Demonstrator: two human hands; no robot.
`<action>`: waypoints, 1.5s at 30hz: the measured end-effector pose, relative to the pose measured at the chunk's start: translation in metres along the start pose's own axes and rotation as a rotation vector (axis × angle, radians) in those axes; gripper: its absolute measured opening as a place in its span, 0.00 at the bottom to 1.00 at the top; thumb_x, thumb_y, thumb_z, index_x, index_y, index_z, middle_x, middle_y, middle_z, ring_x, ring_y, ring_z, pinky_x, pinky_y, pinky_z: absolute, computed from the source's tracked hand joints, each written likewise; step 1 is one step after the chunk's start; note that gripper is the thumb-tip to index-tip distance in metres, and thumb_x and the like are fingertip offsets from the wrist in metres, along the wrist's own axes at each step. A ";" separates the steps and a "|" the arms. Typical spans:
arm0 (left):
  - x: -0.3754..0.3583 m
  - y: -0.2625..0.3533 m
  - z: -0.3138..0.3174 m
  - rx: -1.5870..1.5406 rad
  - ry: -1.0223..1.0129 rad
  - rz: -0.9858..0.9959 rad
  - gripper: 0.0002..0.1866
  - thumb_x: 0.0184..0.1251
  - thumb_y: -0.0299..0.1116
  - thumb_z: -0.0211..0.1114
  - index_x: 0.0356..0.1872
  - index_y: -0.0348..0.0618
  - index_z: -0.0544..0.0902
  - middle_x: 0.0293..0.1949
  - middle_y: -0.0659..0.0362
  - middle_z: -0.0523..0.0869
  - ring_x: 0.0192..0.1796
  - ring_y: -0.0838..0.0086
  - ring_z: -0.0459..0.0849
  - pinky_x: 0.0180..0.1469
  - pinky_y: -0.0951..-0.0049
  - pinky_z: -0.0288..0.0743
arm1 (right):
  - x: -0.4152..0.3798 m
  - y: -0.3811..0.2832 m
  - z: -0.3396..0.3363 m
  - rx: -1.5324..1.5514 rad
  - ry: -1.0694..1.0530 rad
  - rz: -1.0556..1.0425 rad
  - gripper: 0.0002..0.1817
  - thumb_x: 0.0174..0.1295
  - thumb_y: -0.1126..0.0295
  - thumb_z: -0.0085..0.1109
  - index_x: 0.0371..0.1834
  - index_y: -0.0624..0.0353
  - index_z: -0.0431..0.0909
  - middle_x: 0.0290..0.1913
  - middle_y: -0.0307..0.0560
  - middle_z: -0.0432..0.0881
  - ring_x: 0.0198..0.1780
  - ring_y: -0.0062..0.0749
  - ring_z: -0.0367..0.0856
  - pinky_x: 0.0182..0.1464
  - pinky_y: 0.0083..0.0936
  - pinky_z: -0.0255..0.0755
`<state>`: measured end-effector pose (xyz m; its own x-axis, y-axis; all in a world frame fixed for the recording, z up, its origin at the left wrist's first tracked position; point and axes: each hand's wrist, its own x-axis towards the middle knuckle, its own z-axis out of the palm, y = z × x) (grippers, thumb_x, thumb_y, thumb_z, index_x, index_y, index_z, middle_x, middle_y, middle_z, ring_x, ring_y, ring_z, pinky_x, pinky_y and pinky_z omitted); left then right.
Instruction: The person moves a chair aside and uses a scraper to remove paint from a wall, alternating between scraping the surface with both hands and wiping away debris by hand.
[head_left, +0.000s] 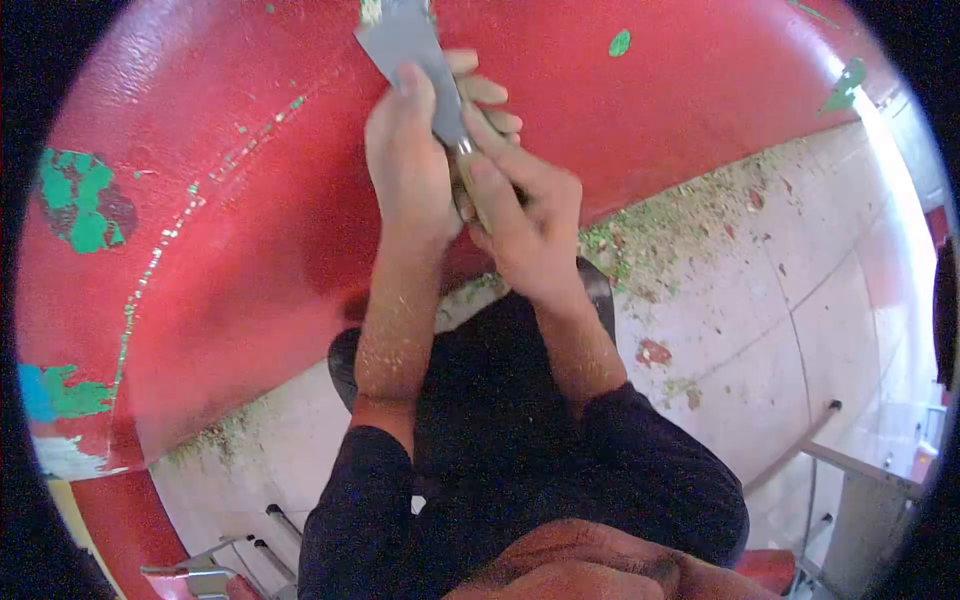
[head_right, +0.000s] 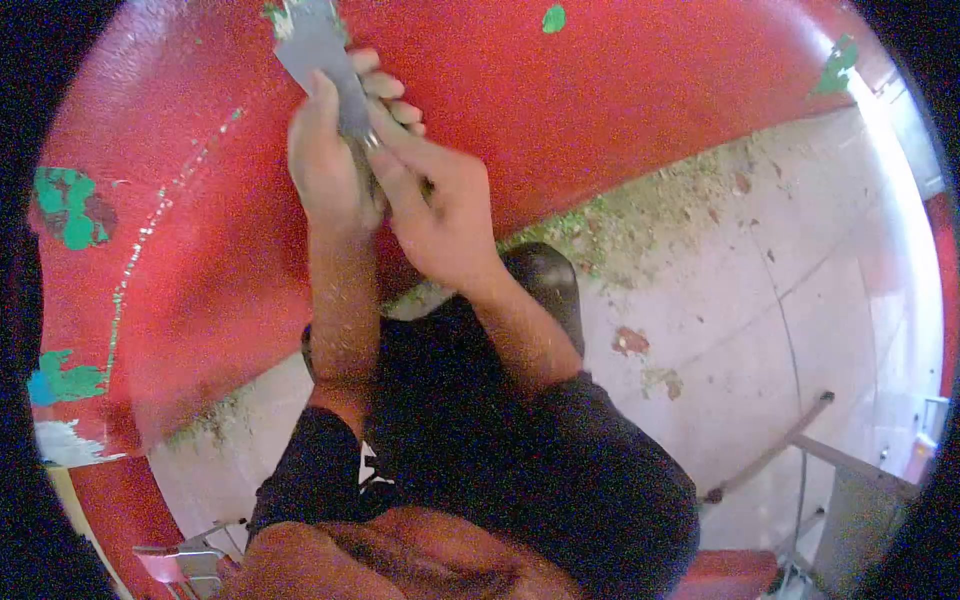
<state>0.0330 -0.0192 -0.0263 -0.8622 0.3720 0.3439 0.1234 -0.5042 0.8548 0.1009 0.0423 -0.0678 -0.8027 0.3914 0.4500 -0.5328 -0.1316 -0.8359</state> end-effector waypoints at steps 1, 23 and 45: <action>0.004 0.002 -0.002 0.020 -0.009 0.031 0.25 0.74 0.50 0.42 0.47 0.33 0.72 0.29 0.53 0.80 0.27 0.66 0.82 0.32 0.69 0.79 | 0.003 -0.003 -0.001 0.047 -0.013 0.037 0.14 0.64 0.75 0.50 0.51 0.66 0.77 0.27 0.44 0.81 0.29 0.18 0.76 0.32 0.20 0.71; 0.015 0.042 0.020 -0.092 -0.023 -0.263 0.20 0.75 0.49 0.43 0.26 0.47 0.69 0.16 0.66 0.67 0.14 0.77 0.68 0.20 0.76 0.69 | 0.008 -0.004 0.023 -0.494 0.122 -0.380 0.15 0.63 0.81 0.47 0.53 0.71 0.74 0.35 0.49 0.79 0.36 0.19 0.72 0.39 0.18 0.70; 0.019 0.029 0.017 -0.060 -0.079 -0.273 0.21 0.73 0.51 0.45 0.23 0.50 0.68 0.17 0.66 0.67 0.16 0.79 0.69 0.20 0.76 0.68 | 0.007 -0.018 0.022 -0.710 0.241 -0.477 0.07 0.52 0.78 0.52 0.33 0.62 0.78 0.19 0.58 0.74 0.21 0.54 0.76 0.24 0.38 0.70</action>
<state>0.0288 -0.0133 0.0114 -0.8183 0.5586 0.1353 -0.1395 -0.4214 0.8961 0.0983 0.0272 -0.0428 -0.4164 0.4520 0.7889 -0.4403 0.6589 -0.6099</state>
